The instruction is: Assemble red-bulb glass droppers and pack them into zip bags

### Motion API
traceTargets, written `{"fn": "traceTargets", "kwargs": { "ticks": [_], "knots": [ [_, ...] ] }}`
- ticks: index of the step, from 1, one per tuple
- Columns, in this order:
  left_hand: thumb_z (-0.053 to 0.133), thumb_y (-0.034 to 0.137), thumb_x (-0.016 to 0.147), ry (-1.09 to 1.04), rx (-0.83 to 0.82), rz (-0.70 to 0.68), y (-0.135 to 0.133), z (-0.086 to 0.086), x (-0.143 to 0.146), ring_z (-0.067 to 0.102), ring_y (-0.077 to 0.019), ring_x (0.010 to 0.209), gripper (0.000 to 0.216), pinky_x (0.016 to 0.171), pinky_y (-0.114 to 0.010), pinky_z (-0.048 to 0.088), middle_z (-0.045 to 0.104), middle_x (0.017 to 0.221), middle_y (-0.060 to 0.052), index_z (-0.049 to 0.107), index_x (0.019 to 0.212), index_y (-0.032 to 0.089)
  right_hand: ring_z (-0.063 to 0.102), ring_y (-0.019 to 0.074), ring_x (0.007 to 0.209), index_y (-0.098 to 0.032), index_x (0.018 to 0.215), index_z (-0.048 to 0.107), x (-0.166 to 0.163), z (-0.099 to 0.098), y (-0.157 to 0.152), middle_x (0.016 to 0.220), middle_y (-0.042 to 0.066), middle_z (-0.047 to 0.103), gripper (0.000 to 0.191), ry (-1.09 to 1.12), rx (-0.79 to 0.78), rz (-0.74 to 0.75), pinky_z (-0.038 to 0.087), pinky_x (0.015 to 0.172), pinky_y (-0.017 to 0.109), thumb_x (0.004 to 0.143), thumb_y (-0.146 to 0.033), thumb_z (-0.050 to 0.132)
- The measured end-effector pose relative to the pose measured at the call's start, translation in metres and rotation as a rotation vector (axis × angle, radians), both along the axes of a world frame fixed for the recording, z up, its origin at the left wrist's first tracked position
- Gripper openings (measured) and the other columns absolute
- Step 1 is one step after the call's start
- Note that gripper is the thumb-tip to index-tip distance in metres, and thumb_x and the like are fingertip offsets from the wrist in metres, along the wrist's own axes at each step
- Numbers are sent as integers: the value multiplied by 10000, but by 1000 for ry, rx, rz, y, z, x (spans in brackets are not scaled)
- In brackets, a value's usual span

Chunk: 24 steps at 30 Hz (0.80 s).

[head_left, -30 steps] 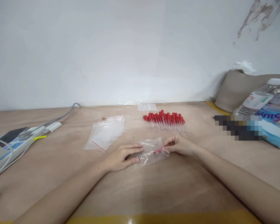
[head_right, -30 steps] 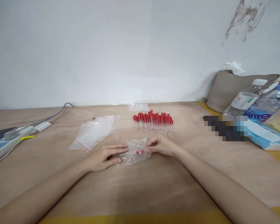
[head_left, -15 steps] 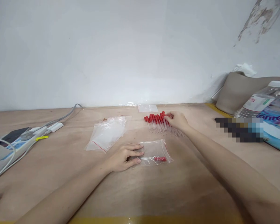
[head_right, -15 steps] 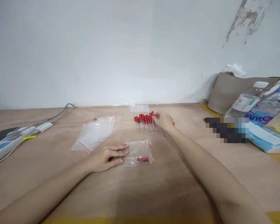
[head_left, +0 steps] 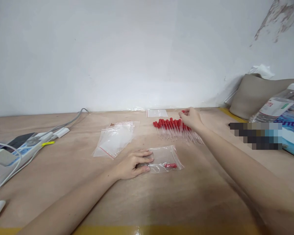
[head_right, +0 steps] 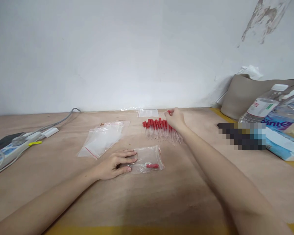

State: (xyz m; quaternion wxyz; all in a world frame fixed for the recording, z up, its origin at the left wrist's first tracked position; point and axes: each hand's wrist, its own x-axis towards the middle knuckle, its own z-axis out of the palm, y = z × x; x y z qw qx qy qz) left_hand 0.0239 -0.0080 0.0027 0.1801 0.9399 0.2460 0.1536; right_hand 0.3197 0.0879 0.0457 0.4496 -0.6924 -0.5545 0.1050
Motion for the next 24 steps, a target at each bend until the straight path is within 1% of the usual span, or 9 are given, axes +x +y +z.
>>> {"fn": "traceTargets", "kwargs": {
  "ticks": [3,6,9,11,13,15,18,20,24],
  "knots": [
    [484,370,839,7,-9,25,0,-1,0,374,-198,1229,398,1024,-381,304,424,1321,-52,487,1219,250,539,119,514,-184,880,474,11,-8,-39,668,19,602,214,386,110,137,440,490,243,762,-354,529],
    [496,382,830,5,-17,36,1,-2,1,383,-202,1222,418,1025,-383,302,428,1319,-53,480,1225,246,498,84,450,-201,747,450,12,-27,-75,594,-21,564,204,748,73,216,421,423,201,716,-325,609],
    [496,386,829,3,-23,47,1,-1,1,384,-199,1221,438,1029,-374,298,425,1323,-50,460,1242,244,551,96,504,-195,686,470,3,-47,-97,612,-4,590,193,1058,-30,265,481,497,222,686,-276,645],
    [495,388,830,2,-26,52,1,0,1,382,-195,1222,459,1032,-367,294,427,1322,-47,435,1261,242,596,130,585,-190,683,497,-3,-56,-105,641,21,613,184,1152,-138,318,509,580,263,659,-253,669],
    [497,393,827,4,-28,63,0,2,2,382,-195,1223,490,1029,-362,299,431,1320,-47,403,1283,238,607,143,637,-180,694,528,-5,-61,-108,673,31,624,193,1094,-242,409,504,632,282,628,-250,695],
    [499,400,824,10,-31,77,-1,3,3,383,-197,1221,509,1023,-360,307,431,1320,-49,386,1293,237,583,125,626,-173,723,565,-6,-63,-110,686,18,620,205,892,-278,525,481,622,267,616,-276,707],
    [498,411,822,20,-31,81,-2,4,3,384,-200,1220,511,1022,-365,306,423,1326,-50,388,1291,239,497,98,557,-172,774,636,-7,-65,-111,642,-7,572,215,449,-213,616,423,545,243,629,-322,688],
    [495,416,823,24,-25,79,-2,4,3,385,-197,1219,513,1022,-366,305,423,1325,-52,387,1291,236,468,101,566,-179,797,674,-10,-65,-113,642,-4,541,196,205,-162,656,400,542,243,669,-324,650],
    [484,415,830,37,-11,82,-2,5,3,387,-189,1218,495,1024,-355,302,432,1318,-60,408,1279,221,498,116,656,-214,811,699,-14,-62,-115,733,24,550,218,-48,-117,879,407,607,247,785,-321,511]
  ]
}}
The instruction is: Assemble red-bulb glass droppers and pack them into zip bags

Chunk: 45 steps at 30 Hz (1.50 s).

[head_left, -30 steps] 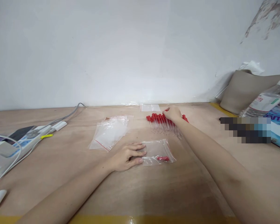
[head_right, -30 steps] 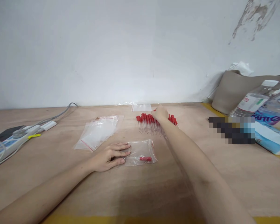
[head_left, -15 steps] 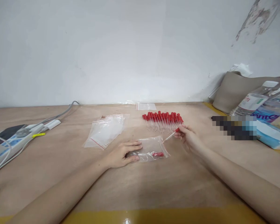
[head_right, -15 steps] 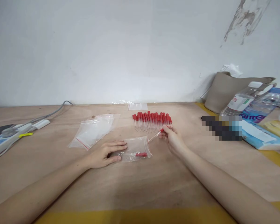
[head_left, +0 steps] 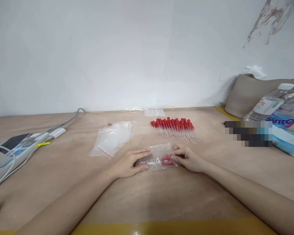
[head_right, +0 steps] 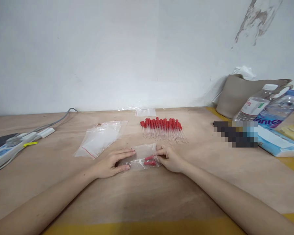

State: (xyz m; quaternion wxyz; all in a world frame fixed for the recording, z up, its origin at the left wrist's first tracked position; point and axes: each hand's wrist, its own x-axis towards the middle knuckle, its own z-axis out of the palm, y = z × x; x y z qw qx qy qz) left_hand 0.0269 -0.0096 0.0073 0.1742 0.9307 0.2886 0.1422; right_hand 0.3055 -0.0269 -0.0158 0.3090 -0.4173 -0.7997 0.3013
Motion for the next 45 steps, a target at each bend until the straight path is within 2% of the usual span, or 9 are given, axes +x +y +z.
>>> {"fn": "traceTargets", "kwargs": {
  "ticks": [3,9,13,19,24,27,35,39,45],
  "knots": [
    [481,413,831,3,4,-4,0,-1,0,388,-194,1218,461,1022,-366,303,425,1324,-52,440,1257,240,526,125,657,-208,777,690,10,9,16,726,24,589,263,-89,22,14,409,608,246,805,-342,465],
    [452,386,854,12,-3,-30,1,-1,-1,383,-199,1221,369,1007,-358,323,400,1342,-36,506,1200,268,560,164,681,-188,821,669,29,33,95,735,40,644,224,-344,287,-622,392,639,279,757,-294,482],
    [430,368,869,25,26,-57,1,-1,-1,368,-195,1232,361,1021,-357,303,381,1355,-23,488,1214,278,547,251,907,-204,968,650,14,39,133,897,88,646,332,-510,361,-737,346,796,411,780,-390,448],
    [430,371,869,37,60,-73,0,0,-1,369,-193,1231,366,1027,-364,293,377,1357,-23,479,1221,283,538,290,948,-188,756,679,-4,40,154,897,115,642,245,-387,180,-812,344,825,443,713,-382,535],
    [427,370,872,58,48,-64,0,2,0,370,-186,1231,359,1027,-352,292,386,1350,-37,495,1209,268,594,163,786,-172,855,608,10,59,134,859,66,656,250,-185,160,-785,443,689,276,793,-351,445],
    [422,362,875,45,34,-67,1,2,-1,364,-190,1235,356,1024,-362,296,376,1357,-29,487,1214,275,581,119,625,-167,886,526,26,61,101,764,52,634,230,256,122,-741,451,559,231,807,-365,440],
    [430,381,866,34,15,-37,-1,1,-1,358,-206,1237,393,1024,-388,295,371,1361,-16,438,1251,299,563,122,525,-209,678,479,28,4,29,625,10,578,258,848,-333,-576,492,539,279,663,-417,631],
    [424,425,859,55,33,20,-3,2,-2,293,-229,1270,527,1025,-395,288,286,1406,-39,275,1343,279,568,129,557,-191,722,532,14,-5,17,644,17,598,242,685,-418,-438,485,572,293,648,-386,655],
    [416,443,858,83,36,35,-4,2,-1,280,-238,1275,551,1022,-393,290,254,1419,-42,239,1354,281,490,109,546,-174,781,662,-2,-4,7,671,14,604,237,163,-68,-270,403,516,247,698,-385,595]
  ]
}}
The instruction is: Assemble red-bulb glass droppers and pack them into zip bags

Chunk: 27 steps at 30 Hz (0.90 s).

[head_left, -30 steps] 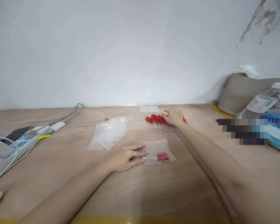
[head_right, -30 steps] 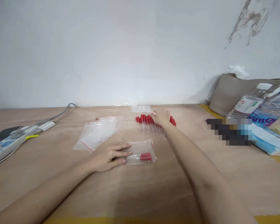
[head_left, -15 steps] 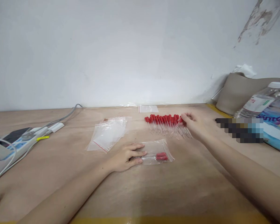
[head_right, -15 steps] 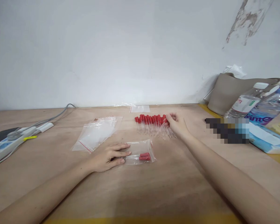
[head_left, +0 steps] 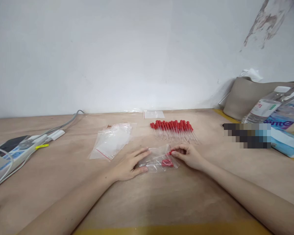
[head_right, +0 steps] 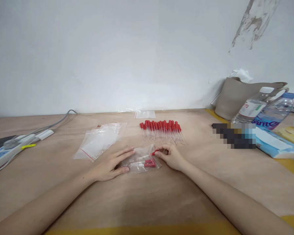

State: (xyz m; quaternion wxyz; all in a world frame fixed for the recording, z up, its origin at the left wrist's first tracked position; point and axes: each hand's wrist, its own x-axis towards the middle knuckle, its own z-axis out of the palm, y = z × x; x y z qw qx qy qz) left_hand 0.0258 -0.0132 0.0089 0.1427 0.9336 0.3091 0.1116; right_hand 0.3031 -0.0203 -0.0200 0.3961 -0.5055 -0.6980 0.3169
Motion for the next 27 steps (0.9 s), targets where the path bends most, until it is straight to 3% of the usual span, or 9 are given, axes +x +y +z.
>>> {"fn": "traceTargets", "kwargs": {
  "ticks": [5,7,11,15,20,24,27],
  "knots": [
    [422,440,855,24,18,-5,1,0,0,314,-230,1259,506,1017,-395,296,291,1403,-49,319,1324,279,572,157,670,-179,828,660,-2,1,6,775,42,660,242,-56,-3,150,438,593,274,781,-335,481],
    [426,442,852,26,25,-9,2,-1,0,328,-233,1251,467,1012,-400,301,302,1398,-45,380,1291,288,581,168,688,-184,828,650,9,7,22,791,47,663,221,-122,76,14,444,612,286,765,-329,495],
    [428,432,854,5,10,-15,3,-2,-1,346,-237,1240,419,1002,-401,315,309,1394,-40,444,1249,293,574,178,667,-175,860,652,34,27,75,714,52,646,236,-411,219,-423,432,643,301,749,-295,482],
    [444,420,849,-32,9,-30,3,-3,-1,362,-243,1228,409,996,-405,323,316,1391,-25,452,1241,303,584,232,844,-157,895,665,37,39,116,841,108,651,293,-558,168,-596,421,721,323,729,-339,506],
    [440,420,851,-20,7,-31,2,-1,-1,357,-240,1232,412,1001,-401,320,318,1390,-26,449,1244,299,603,245,792,-168,695,662,23,40,131,778,117,656,207,-500,120,-655,431,677,337,707,-312,514],
    [439,424,851,-17,13,-35,3,-1,-1,354,-235,1235,419,1002,-396,319,318,1390,-32,446,1248,293,603,204,776,-143,824,602,28,48,119,821,105,652,243,-391,171,-650,446,673,306,751,-335,473],
    [440,417,853,-41,10,-42,3,-3,-1,355,-236,1234,413,1003,-393,320,316,1391,-26,445,1248,297,596,150,653,-153,912,504,36,51,93,774,75,641,271,-98,205,-579,459,601,271,790,-385,436]
  ]
}}
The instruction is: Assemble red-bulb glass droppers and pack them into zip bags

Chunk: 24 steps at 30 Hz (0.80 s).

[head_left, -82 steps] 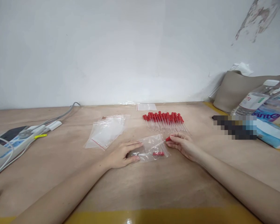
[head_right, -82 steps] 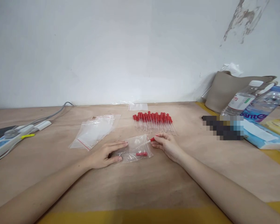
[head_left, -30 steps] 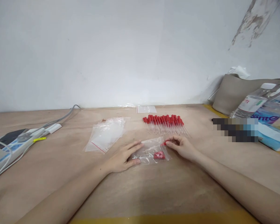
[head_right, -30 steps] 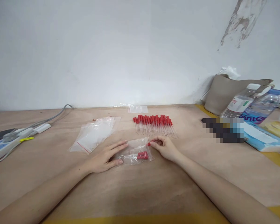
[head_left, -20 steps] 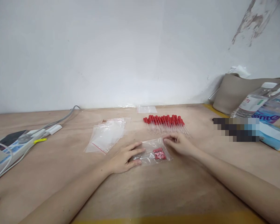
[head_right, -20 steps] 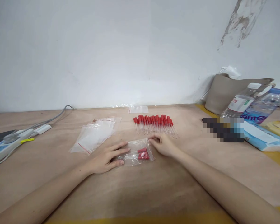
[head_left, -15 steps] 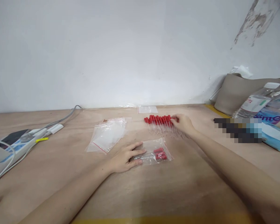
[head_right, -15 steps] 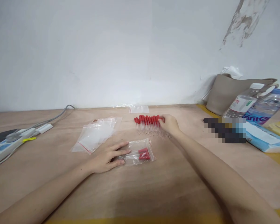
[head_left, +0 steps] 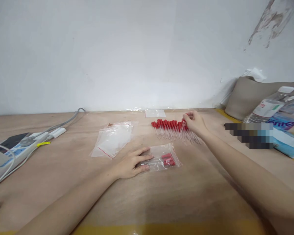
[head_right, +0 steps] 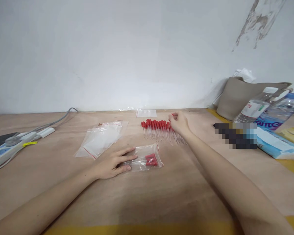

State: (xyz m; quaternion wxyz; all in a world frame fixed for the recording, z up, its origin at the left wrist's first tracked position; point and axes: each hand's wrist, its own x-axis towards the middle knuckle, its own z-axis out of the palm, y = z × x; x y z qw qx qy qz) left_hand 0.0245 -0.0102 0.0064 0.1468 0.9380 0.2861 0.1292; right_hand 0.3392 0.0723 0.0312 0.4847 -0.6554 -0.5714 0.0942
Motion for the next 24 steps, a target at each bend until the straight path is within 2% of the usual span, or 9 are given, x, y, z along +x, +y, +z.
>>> {"fn": "traceTargets", "kwargs": {
  "ticks": [3,5,9,11,13,15,18,22,24],
  "knots": [
    [436,417,854,5,-1,8,-1,0,0,352,-244,1236,411,1000,-399,321,319,1390,-29,449,1246,293,543,111,508,-206,826,431,3,-8,-35,681,11,598,288,403,70,170,450,501,248,739,-468,514],
    [432,419,855,23,-3,18,-1,1,1,350,-245,1237,411,1000,-400,320,320,1389,-30,448,1246,292,530,100,487,-213,772,417,0,-19,-54,657,-7,577,332,578,40,228,452,481,241,688,-495,571],
    [427,431,854,37,-8,30,-2,3,1,332,-242,1248,450,1011,-398,306,311,1394,-26,392,1283,299,577,121,532,-222,716,424,-18,-40,-76,642,-14,561,321,869,-61,273,502,547,280,649,-464,625],
    [425,435,855,38,-10,37,-2,4,1,317,-237,1256,495,1018,-396,296,302,1399,-26,326,1319,295,604,138,590,-219,693,432,-28,-46,-81,638,-9,567,305,947,-131,312,514,607,298,644,-435,642],
    [423,434,856,31,-9,40,-3,4,1,304,-229,1263,533,1023,-386,289,292,1403,-26,269,1344,288,606,142,618,-205,696,470,-36,-48,-84,648,4,587,285,870,-216,383,507,638,305,642,-418,652],
    [421,435,857,28,-7,38,-3,4,1,297,-221,1266,549,1027,-375,286,285,1406,-22,241,1354,286,592,142,638,-184,727,533,-41,-50,-87,687,24,612,263,664,-264,472,491,652,309,651,-408,649],
    [417,441,857,36,-2,40,-3,3,1,295,-218,1267,547,1027,-374,286,278,1409,-20,242,1353,287,572,162,730,-167,758,622,-45,-54,-90,784,51,618,232,304,-194,545,464,699,326,677,-385,625],
    [408,447,859,63,-11,43,-1,1,1,298,-228,1267,507,1027,-387,284,278,1409,-33,310,1328,281,548,173,820,-188,763,677,-43,-53,-85,894,71,578,210,-54,-104,594,444,736,328,762,-323,516],
    [408,447,859,71,-15,44,-1,1,1,301,-233,1266,487,1026,-390,285,279,1409,-37,348,1311,277,546,166,772,-189,755,672,-36,-45,-73,860,66,582,208,-194,-108,530,441,709,318,770,-297,494]
  ]
}}
